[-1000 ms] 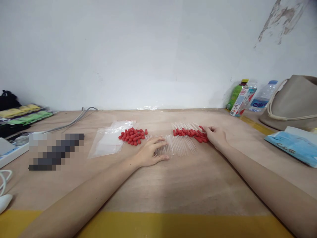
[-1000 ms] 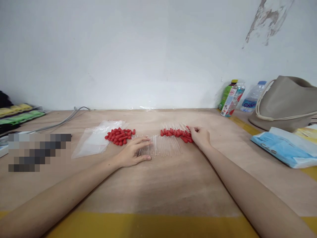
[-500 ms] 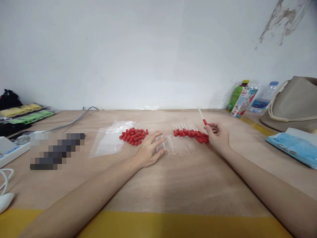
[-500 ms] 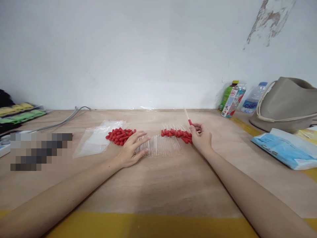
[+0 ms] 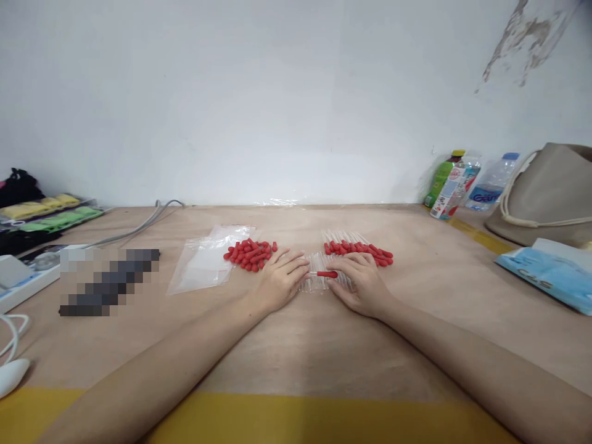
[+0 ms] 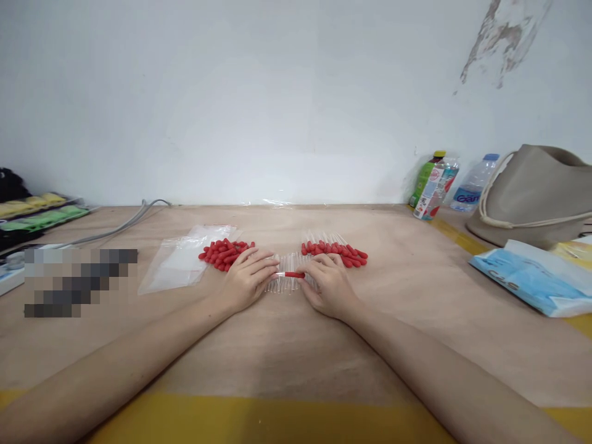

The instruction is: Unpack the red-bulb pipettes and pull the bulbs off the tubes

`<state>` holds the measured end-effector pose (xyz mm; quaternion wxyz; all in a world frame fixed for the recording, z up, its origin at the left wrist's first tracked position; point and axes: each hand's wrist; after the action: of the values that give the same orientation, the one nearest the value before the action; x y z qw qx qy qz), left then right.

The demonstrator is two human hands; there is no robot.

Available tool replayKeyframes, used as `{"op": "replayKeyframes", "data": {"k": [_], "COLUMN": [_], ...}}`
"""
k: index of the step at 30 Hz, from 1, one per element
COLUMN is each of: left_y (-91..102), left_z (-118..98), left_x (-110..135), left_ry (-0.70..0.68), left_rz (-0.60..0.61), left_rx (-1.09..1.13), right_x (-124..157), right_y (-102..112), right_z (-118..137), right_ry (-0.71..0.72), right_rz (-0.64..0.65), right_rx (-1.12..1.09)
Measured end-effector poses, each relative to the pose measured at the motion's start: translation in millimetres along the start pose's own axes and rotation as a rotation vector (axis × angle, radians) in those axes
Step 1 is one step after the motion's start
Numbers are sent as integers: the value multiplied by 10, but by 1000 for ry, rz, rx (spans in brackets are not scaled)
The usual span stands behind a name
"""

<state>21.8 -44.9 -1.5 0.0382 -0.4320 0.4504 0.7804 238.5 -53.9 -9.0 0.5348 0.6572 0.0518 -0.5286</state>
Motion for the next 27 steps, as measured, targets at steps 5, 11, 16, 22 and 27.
{"op": "replayKeyframes", "data": {"k": [5,11,16,22,27], "left_y": [-24,-9,36,65,57], "left_z": [-24,-46,-81,-108,-95], "left_x": [-34,-32,-23,-26,-7], "left_ry": [-64,-99,-94,-91,-88], "left_rz": [-41,6,65,41,18], "left_rx": [-3,7,72,122,145], "right_x": [-32,-69,-80,-46,-32], "right_y": [-99,-157,-103,-116,-95], "right_z": [50,86,76,17,-18], "right_ry": [38,117,240,354,441], "right_rz": [-13,-7,-6,-104,-149], "right_rx": [69,69,47,78,123]}}
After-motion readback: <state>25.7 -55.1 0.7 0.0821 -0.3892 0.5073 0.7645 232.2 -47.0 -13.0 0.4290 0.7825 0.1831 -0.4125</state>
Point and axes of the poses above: each hand's wrist, its own x-axis away from the middle knuckle, its own y-axis out of the back of the hand, z = x × y, and after that the axes turned 1 degree about -y, right-handed
